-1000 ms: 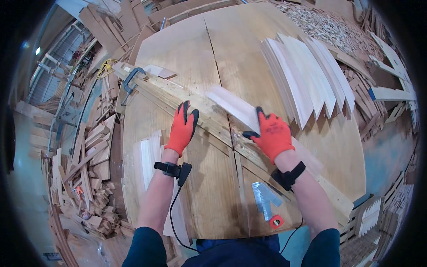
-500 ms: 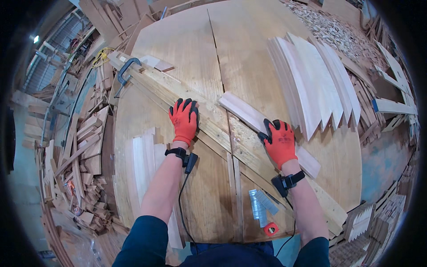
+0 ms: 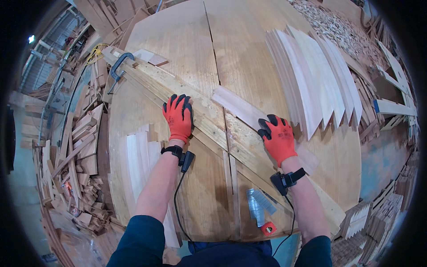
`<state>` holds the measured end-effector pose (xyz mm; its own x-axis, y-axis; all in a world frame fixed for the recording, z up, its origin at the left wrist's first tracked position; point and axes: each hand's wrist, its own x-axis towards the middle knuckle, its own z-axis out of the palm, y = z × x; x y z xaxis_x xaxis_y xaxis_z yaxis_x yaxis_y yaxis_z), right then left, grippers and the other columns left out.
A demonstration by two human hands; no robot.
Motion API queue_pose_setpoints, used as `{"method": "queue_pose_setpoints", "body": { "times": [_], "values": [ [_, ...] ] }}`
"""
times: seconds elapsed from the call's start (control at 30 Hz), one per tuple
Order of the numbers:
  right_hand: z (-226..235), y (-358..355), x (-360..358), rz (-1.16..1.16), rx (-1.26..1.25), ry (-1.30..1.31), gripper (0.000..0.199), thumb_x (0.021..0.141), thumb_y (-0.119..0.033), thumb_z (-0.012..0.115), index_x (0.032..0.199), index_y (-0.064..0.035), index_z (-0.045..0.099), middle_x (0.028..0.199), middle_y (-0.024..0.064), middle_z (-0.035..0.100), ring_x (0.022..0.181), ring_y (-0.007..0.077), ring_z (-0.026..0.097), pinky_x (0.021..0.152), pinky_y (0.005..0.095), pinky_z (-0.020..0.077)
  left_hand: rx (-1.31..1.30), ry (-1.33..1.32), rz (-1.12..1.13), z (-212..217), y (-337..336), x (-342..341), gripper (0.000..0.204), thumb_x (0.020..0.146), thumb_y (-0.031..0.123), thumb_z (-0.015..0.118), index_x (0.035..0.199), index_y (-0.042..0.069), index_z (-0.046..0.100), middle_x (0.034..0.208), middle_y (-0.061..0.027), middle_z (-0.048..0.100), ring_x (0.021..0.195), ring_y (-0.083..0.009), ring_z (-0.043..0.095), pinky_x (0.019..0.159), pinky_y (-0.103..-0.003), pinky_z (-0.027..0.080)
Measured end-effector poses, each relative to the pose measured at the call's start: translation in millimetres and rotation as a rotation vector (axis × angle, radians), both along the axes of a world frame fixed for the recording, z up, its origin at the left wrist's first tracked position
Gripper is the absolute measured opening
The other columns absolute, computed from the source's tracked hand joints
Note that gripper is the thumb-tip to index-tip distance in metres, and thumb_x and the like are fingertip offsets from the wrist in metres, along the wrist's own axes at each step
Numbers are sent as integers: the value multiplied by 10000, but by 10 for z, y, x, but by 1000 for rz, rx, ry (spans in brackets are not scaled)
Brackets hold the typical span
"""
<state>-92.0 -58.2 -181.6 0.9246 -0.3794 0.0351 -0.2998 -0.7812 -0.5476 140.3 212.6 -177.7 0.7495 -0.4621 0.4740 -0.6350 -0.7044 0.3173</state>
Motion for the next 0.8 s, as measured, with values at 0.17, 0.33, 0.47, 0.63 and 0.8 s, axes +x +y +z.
{"method": "queue_pose_setpoints", "body": {
  "times": [0.17,0.33,0.47,0.63,0.8],
  "values": [
    [-9,22,39,-25,-66,22,404,859,-253,723,1248,-158,675,1379,97,569,1272,331,496,1063,461,409,-19,-6,-5,-6,-27,25,352,913,258,570,1239,172,673,1344,-44,602,1366,-310,431,1172,-574,163],
    [-71,38,77,-38,-74,13,418,857,-241,722,1248,-107,664,1408,91,556,1291,333,486,1076,469,397,-19,4,-12,1,-44,78,347,917,264,572,1233,168,677,1331,-46,609,1359,-309,437,1172,-570,167],
    [-54,76,96,-40,-86,68,428,848,-226,721,1255,-109,661,1416,103,547,1308,342,474,1097,474,385,-14,-4,-9,-23,-7,128,350,912,272,579,1231,171,681,1320,-53,614,1350,-309,444,1170,-567,172],
    [-10,118,237,-56,-82,167,447,838,-228,720,1266,-116,656,1429,120,536,1322,356,462,1119,475,373,-19,-13,-19,-35,-6,237,349,895,286,593,1210,170,688,1301,-59,619,1335,-315,452,1162,-571,183],
    [-97,310,320,-103,-126,201,462,835,-249,724,1273,-122,653,1427,133,535,1319,360,468,1120,478,371,-64,-41,-44,-158,54,371,325,887,290,603,1172,166,698,1277,-60,627,1318,-312,462,1153,-582,192]
  ]
}}
